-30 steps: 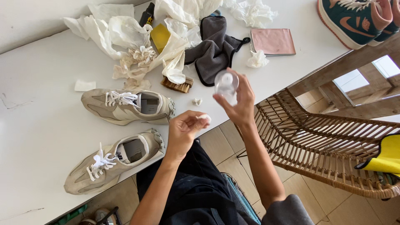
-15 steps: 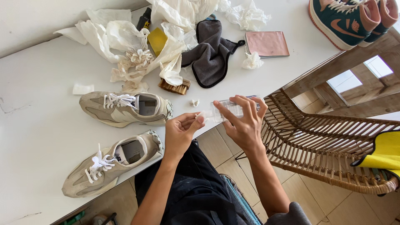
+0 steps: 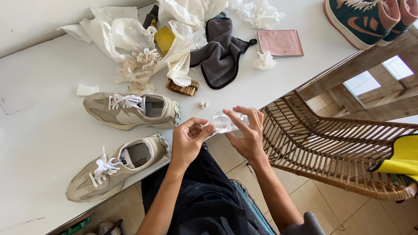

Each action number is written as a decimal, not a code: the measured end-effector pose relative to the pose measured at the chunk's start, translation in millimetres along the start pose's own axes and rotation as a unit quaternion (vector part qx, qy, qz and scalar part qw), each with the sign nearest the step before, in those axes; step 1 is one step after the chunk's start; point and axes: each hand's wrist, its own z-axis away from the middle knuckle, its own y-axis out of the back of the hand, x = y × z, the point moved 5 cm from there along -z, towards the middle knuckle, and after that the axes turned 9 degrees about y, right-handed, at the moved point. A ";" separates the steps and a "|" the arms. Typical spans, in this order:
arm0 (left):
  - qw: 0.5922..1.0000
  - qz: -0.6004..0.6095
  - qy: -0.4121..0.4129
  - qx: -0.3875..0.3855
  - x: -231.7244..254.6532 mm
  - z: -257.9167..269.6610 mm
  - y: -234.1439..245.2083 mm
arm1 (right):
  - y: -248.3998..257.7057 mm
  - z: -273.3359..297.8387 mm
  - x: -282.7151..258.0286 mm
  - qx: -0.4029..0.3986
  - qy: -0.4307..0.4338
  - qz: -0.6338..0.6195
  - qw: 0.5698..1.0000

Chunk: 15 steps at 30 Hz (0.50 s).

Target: The person cleans a pair of beige sneakers using a cotton pad and a liquid solution. They wipe the soles, sides, and upper parts of both shoes, repeatedly applying solution to the pad and rotating the shoes to access different areas.

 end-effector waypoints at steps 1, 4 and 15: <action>1.000 -0.001 -0.001 0.000 -0.9 0.0 0.8 | 0.6 -0.7 -0.8 0.001 0.001 0.000 1.000; 0.999 0.017 -0.014 -0.030 -1.2 2.9 1.8 | -0.5 -3.0 4.6 0.005 -0.032 -0.035 0.999; 0.993 -0.060 -0.006 -0.097 -52.9 14.3 7.5 | -14.6 -53.3 33.6 0.050 -0.240 -0.188 0.951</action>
